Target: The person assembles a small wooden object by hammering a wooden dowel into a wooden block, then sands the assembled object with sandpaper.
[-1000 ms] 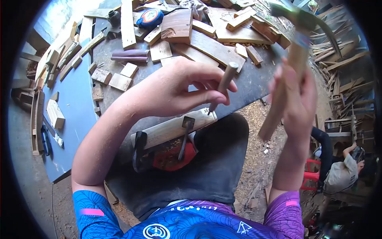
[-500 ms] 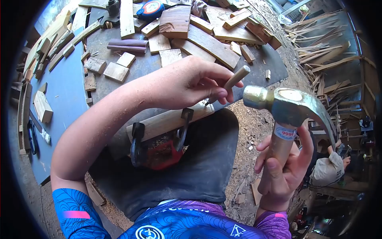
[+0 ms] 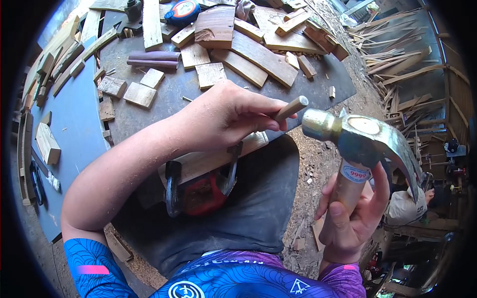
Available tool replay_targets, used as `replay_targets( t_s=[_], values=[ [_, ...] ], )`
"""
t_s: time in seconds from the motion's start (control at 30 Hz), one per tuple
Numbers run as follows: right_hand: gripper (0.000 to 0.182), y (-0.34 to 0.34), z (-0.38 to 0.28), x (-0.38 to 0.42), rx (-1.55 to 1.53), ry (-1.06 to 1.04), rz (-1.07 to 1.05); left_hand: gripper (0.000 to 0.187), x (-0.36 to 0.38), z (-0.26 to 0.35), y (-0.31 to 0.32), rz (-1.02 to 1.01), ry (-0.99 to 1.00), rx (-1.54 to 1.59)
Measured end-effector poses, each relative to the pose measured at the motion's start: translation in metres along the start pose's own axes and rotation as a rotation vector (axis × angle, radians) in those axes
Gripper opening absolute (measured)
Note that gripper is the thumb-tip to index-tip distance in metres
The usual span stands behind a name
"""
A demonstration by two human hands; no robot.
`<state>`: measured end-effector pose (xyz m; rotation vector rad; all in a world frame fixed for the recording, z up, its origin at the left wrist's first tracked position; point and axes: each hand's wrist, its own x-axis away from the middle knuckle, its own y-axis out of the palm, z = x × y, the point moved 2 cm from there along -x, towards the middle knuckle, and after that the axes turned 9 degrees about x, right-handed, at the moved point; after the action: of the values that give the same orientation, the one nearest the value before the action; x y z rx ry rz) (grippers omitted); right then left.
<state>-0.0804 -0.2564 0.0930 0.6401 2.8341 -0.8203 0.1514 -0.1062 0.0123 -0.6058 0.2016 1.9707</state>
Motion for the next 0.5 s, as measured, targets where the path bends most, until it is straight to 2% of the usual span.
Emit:
replay_targets(
  t_s=[0.07, 0.1, 0.13, 0.2, 0.23, 0.27, 0.33, 0.37, 0.4, 0.47, 0.5],
  values=[
    [0.087, 0.003, -0.006, -0.005, -0.005, -0.013, -0.105, 0.033, 0.0, 0.0, 0.0, 0.013, -0.005, -0.033],
    [0.081, -0.001, -0.008, -0.006, 0.002, 0.002, -0.181, 0.033, -0.001, 0.001, 0.0, 0.009, -0.001, -0.033],
    [0.081, -0.004, -0.011, -0.01, 0.003, 0.001, -0.177, 0.034, -0.002, 0.002, -0.001, -0.009, -0.017, -0.05],
    [0.073, -0.004, -0.017, -0.017, 0.239, -0.041, -0.247, 0.035, -0.003, 0.003, 0.0, -0.03, -0.028, -0.07],
    [0.071, -0.003, -0.021, -0.019, 0.228, -0.04, -0.253, 0.033, -0.002, 0.001, 0.001, -0.003, -0.017, -0.064],
    [0.071, -0.004, -0.028, -0.016, 0.227, -0.043, -0.249, 0.032, -0.002, -0.001, 0.002, 0.025, -0.008, -0.058],
    [0.076, -0.009, -0.039, -0.008, 0.282, 0.0, -0.056, 0.032, -0.002, -0.007, 0.003, 0.009, 0.009, -0.033],
    [0.092, 0.001, -0.041, -0.01, 0.329, -0.03, 0.177, 0.032, -0.002, -0.006, 0.003, -0.005, 0.024, -0.006],
    [0.094, 0.002, -0.044, -0.011, 0.285, -0.035, 0.239, 0.032, -0.001, -0.005, 0.004, -0.007, 0.02, -0.005],
    [0.089, -0.004, -0.048, -0.019, 0.391, -0.066, 0.154, 0.031, -0.004, 0.0, 0.004, -0.071, -0.064, -0.057],
    [0.087, -0.004, -0.048, -0.024, 0.415, 0.002, 0.038, 0.031, -0.005, 0.002, 0.005, -0.082, -0.056, -0.06]
  ],
)
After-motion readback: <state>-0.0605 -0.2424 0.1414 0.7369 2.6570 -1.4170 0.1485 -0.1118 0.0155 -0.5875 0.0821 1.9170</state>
